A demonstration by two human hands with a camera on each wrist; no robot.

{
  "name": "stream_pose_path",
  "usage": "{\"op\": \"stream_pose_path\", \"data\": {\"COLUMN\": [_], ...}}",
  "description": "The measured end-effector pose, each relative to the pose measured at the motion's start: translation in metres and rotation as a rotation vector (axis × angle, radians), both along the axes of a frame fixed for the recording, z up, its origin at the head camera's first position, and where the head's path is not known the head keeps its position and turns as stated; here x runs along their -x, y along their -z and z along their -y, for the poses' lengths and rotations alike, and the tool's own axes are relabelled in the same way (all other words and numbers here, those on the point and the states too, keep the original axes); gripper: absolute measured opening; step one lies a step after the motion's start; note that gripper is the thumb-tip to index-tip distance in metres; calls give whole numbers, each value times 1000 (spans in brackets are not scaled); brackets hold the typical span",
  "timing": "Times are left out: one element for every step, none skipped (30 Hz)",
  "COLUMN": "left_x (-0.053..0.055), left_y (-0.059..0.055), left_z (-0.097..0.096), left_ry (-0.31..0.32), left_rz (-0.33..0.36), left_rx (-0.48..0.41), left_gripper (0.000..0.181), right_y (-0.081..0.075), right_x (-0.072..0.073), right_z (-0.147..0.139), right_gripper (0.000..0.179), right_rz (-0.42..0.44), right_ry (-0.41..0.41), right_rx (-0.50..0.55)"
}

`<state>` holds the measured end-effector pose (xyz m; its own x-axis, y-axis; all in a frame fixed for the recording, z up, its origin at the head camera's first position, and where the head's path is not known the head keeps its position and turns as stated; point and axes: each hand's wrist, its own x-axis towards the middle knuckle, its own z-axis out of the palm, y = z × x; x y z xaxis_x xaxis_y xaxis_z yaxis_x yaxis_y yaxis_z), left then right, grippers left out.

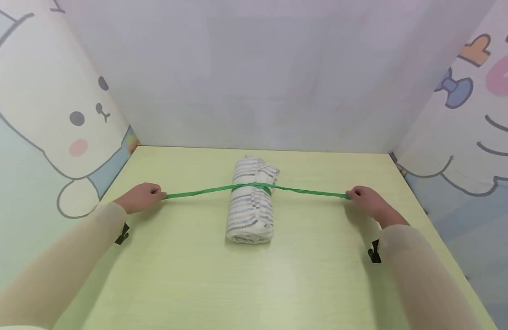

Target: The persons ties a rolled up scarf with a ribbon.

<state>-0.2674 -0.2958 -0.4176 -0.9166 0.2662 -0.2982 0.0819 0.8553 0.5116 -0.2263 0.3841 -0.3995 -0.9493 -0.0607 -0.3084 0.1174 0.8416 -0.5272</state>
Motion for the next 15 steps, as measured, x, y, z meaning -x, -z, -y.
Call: {"op": "stream_pose_path", "data": {"left_x": [0, 1, 1, 1, 1, 1, 1, 1, 2, 2, 2, 3, 4, 4, 5], "left_y": [1, 3, 4, 6, 6, 8, 9, 10, 11, 12, 12, 12, 10, 7, 3], "left_z": [0, -1, -2, -3, -5, -7, -9, -11, -12, -14, -15, -16, -18, -19, -20], "left_ry": [0, -2, -1, 2, 11, 15, 22, 26, 36, 46, 58, 66, 73, 75, 82], "left_rz": [4, 7, 8, 8, 6, 3, -2, -7, -14, -21, -26, -29, -32, -34, -37], "left_rx": [9, 15, 19, 23, 26, 32, 43, 57, 77, 101, 126, 149, 169, 184, 193], "left_gripper": [39, 39, 39, 38, 38, 37, 36, 34, 32, 31, 30, 28, 28, 29, 32], "right_y": [2, 3, 5, 7, 9, 11, 14, 15, 16, 18, 17, 15, 13, 8, 3], "right_x": [0, 0, 0, -1, -1, -2, -2, -2, -2, -2, -2, -2, -2, -1, -1], "right_z": [3, 6, 10, 13, 18, 22, 25, 29, 32, 34, 36, 38, 40, 41, 43], "right_gripper": [38, 37, 36, 35, 33, 32, 31, 30, 29, 28, 29, 30, 32, 35, 39], "right_rz": [-13, -22, -27, -30, -36, -36, -36, -38, -45, -58, -71, -87, -106, -124, -139], "right_ry": [-11, -24, -34, -45, -59, -70, -78, -85, -89, -94, -96, -92, -89, -84, -79], "right_rx": [-28, -49, -70, -95, -117, -140, -167, -193, -221, -254, -285, -312, -332, -346, -353]}}
